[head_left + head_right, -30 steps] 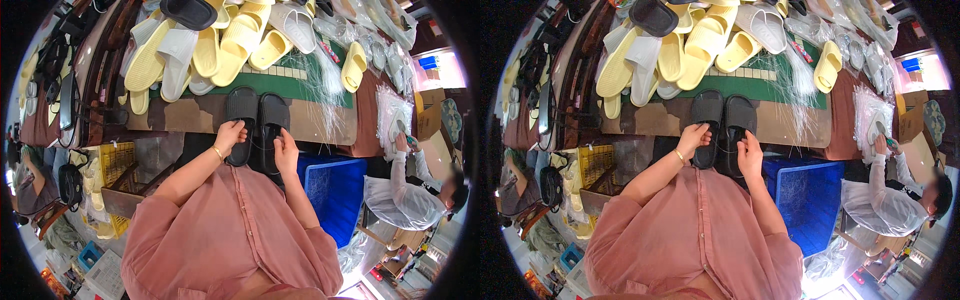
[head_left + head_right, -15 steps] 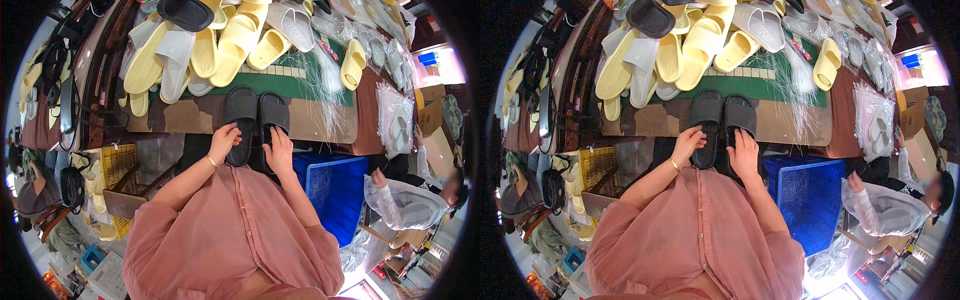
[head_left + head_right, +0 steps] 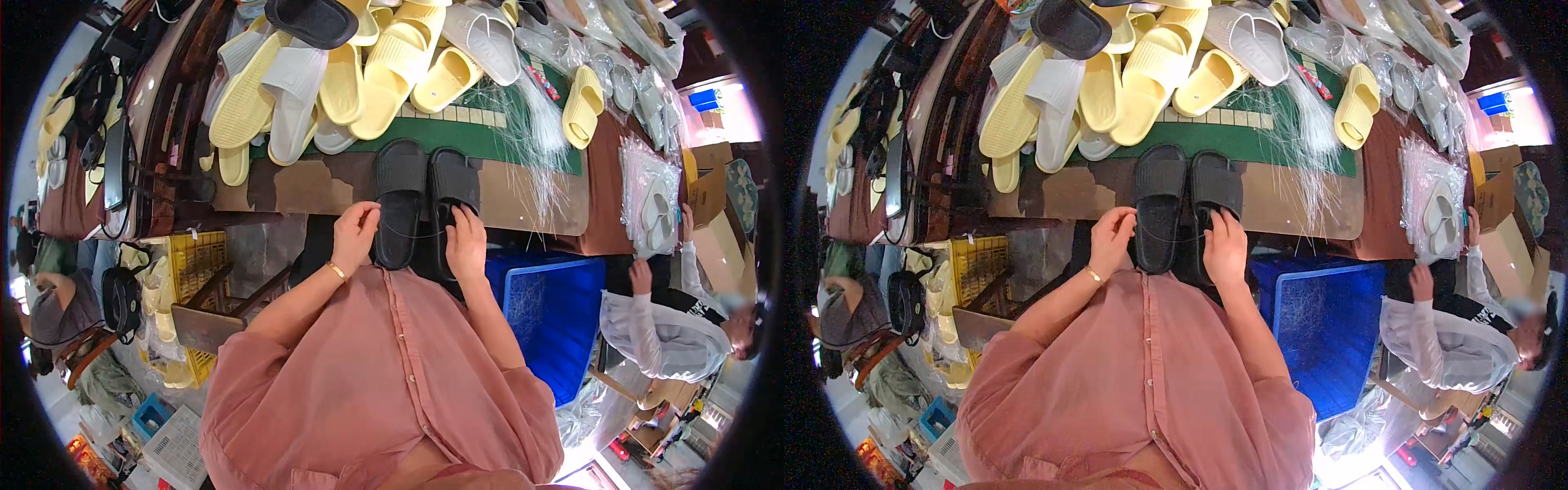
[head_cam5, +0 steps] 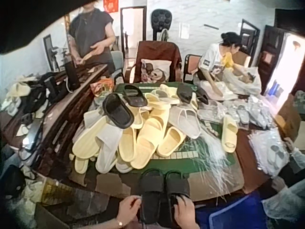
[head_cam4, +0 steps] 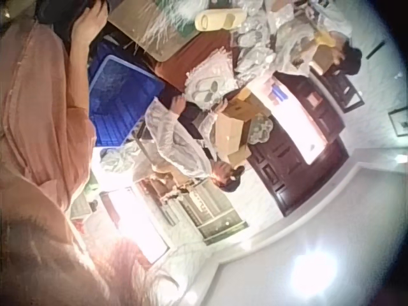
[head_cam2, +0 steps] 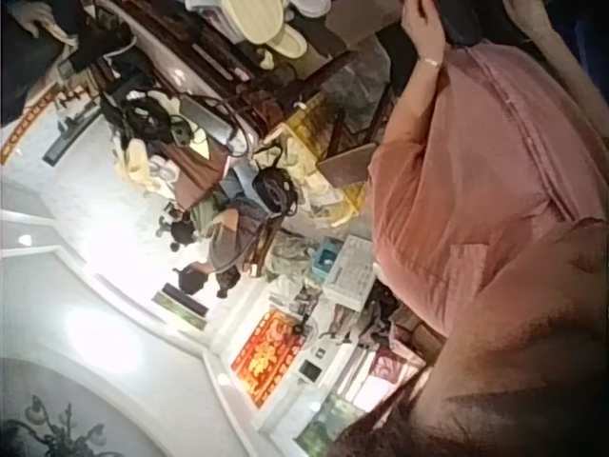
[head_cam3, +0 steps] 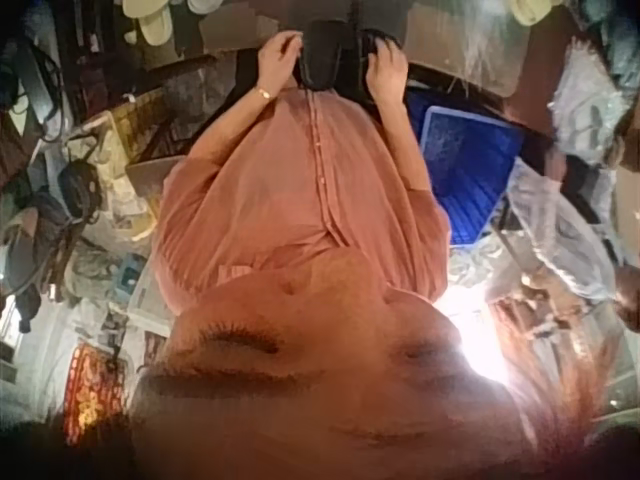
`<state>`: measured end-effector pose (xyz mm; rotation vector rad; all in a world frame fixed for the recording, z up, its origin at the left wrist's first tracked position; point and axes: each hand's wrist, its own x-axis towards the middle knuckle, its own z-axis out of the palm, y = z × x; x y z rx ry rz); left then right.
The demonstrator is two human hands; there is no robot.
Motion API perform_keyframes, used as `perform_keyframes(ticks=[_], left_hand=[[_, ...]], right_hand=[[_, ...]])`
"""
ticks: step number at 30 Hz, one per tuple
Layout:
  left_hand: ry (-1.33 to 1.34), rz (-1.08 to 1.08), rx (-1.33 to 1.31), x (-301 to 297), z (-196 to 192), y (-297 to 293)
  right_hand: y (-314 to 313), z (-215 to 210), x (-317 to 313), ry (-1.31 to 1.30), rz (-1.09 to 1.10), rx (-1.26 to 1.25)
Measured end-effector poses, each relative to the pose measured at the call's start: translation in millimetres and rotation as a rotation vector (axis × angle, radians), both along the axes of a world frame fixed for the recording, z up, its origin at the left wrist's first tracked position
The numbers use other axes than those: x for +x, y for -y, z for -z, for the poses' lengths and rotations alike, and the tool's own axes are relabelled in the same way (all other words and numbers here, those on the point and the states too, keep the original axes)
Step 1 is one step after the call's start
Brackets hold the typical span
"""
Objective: The person fastens pairs of slide sandals together by threading plastic ties through them by hand.
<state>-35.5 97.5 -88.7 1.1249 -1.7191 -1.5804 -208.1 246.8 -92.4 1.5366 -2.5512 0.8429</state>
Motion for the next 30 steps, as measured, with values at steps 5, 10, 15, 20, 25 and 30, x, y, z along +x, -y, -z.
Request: perform_keyframes(ticks=[5,10,15,20,25,30], left_hand=[[0.061,0.142,-0.315,12,2,-10],[0.083,0.183,-0.289,10,10,-16],[0.046,0.141,-0.334,1,2,-8],[0.067,0.043,-0.246,-7,2,14],[0.092,-0.041,-0.228,-15,16,40],[0.100,-0.052,-0.189,-30,25,62]], right_hand=[[-5,-18,8,0.076,-0.058,-0.117],[8,-20,20,0.067,-0.178,-0.009],[16,-3,19,0.015,-0.189,0.033],[20,-2,18,0.002,-0.166,-0.012],[22,0,17,-0.031,-0.133,0.012],[30,4,11,-0.073,-0.007,-0.039]])
